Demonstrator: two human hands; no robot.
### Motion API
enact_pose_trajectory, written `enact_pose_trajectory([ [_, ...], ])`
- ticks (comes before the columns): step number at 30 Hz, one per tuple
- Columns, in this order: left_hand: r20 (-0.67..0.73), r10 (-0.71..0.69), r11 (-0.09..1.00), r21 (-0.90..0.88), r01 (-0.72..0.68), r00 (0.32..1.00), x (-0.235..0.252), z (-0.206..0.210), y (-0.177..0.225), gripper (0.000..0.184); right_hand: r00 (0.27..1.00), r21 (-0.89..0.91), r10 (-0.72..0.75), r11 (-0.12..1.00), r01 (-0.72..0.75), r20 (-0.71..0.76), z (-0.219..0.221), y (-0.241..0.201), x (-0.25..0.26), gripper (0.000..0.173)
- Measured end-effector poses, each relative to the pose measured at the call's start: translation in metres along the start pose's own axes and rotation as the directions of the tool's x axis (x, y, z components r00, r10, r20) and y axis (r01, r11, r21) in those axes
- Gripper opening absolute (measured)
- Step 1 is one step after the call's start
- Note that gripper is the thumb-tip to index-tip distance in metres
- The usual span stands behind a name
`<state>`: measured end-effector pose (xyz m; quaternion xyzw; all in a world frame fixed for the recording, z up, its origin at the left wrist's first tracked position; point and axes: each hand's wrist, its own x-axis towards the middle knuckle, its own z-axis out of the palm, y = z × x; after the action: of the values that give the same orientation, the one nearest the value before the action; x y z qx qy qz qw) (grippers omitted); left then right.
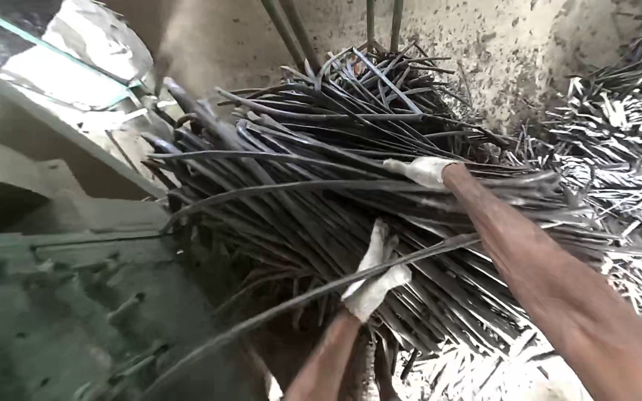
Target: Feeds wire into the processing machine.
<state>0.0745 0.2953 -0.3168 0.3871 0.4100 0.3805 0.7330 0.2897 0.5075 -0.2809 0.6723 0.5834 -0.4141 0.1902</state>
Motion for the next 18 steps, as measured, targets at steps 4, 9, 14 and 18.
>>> enact_pose_trajectory([
  [4,-0.469,-0.365,0.765,-0.643,-0.028,0.804,0.035,0.053,0.037,0.075,0.996,0.029,-0.081,0.996,0.080,0.045,0.026,-0.011,-0.031,0.109],
  [9,-0.508,-0.439,0.831,-0.543,0.121,0.741,0.066,0.024,0.005,0.086,0.982,0.035,-0.190,0.981,0.190,-0.012,0.044,-0.002,-0.023,0.097],
  [14,-0.366,-0.439,0.799,-0.576,0.171,0.821,0.064,0.008,-0.001,0.084,0.990,0.039,-0.121,0.991,0.124,-0.072,0.051,-0.006,-0.024,0.097],
  [18,-0.357,-0.376,0.751,-0.657,0.056,0.855,0.045,0.013,0.011,0.076,0.990,0.024,-0.142,0.990,0.142,0.003,0.050,-0.023,-0.053,0.101],
])
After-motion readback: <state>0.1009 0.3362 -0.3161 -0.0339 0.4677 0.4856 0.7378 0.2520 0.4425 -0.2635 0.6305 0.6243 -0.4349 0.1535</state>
